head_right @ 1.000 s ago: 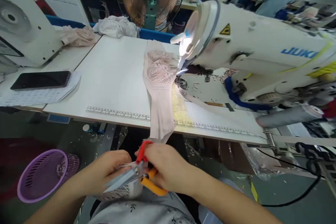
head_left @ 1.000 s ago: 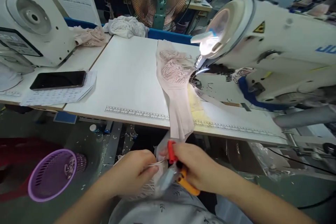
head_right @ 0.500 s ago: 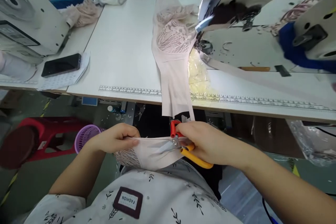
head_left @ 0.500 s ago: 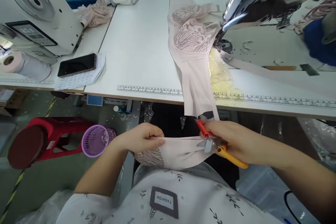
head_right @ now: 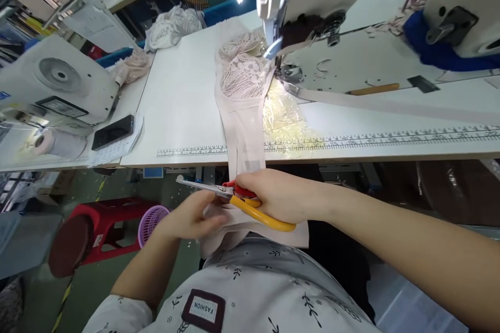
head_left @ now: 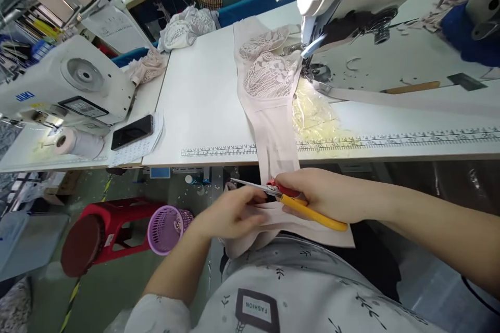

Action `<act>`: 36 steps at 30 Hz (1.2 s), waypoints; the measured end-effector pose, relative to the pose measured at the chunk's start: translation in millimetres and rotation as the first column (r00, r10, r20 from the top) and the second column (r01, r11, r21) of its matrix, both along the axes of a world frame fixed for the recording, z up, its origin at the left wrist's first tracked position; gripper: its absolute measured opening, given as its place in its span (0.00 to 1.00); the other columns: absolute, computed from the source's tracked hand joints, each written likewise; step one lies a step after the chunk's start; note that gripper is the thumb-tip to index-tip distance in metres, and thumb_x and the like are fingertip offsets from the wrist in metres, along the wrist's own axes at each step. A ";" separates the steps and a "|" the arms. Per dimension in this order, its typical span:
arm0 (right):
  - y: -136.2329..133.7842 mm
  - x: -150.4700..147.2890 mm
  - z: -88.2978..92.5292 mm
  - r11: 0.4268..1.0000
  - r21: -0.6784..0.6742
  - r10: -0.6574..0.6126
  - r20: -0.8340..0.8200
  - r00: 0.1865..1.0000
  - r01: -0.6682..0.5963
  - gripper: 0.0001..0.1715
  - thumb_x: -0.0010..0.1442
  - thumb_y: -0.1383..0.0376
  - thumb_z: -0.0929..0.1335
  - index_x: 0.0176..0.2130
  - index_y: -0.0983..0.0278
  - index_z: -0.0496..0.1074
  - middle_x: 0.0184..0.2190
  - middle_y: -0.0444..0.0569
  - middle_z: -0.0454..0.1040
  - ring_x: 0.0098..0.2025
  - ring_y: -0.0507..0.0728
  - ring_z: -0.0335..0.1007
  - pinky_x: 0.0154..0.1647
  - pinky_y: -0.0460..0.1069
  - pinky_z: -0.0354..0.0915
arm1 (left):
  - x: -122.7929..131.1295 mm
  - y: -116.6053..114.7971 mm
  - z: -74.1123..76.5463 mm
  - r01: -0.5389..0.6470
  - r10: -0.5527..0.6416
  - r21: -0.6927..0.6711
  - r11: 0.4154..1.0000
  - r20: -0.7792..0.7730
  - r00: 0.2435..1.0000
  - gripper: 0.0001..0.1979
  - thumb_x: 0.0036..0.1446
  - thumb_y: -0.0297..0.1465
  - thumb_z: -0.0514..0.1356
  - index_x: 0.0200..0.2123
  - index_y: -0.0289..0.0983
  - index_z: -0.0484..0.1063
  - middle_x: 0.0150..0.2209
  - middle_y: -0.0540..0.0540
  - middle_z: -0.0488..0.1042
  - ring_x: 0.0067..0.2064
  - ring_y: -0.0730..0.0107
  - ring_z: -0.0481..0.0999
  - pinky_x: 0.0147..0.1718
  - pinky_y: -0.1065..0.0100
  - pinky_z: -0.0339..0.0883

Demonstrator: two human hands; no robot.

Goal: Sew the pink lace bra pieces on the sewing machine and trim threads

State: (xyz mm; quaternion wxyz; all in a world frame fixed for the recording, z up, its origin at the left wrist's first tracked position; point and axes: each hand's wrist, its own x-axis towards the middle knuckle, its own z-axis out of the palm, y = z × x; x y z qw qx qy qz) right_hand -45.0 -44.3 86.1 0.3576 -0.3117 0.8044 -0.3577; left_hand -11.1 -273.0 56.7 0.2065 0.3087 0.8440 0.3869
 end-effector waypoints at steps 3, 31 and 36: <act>2.0 -4.8 9.5 1.000 0.018 -0.012 -0.032 0.999 0.013 0.13 0.55 0.55 0.63 0.29 0.61 0.58 0.28 0.48 0.69 0.27 0.54 0.62 0.25 0.47 0.58 | 10.7 25.1 -0.1 -0.055 0.080 0.145 0.988 -0.169 0.982 0.08 0.58 0.32 0.55 0.41 0.35 0.66 0.37 0.42 0.74 0.37 0.66 0.74 0.36 0.69 0.66; 26.7 -36.1 45.5 0.995 0.028 0.097 -0.246 0.964 -0.093 0.08 0.50 0.69 0.66 0.27 0.62 0.59 0.27 0.44 0.71 0.27 0.53 0.65 0.25 0.47 0.57 | 5.7 38.5 -4.5 -0.628 0.395 0.300 0.718 0.567 0.723 0.20 0.44 0.45 0.67 0.23 0.34 0.65 0.31 0.46 0.69 0.31 0.72 0.64 0.30 0.71 0.58; 26.4 -38.6 39.1 0.993 -0.099 0.039 -0.179 0.983 -0.057 0.08 0.56 0.61 0.64 0.31 0.62 0.61 0.29 0.46 0.72 0.29 0.53 0.66 0.29 0.47 0.61 | 1.9 39.0 -2.6 -0.642 0.437 0.306 0.703 0.526 0.730 0.21 0.44 0.46 0.66 0.22 0.34 0.64 0.29 0.47 0.67 0.30 0.73 0.62 0.30 0.71 0.57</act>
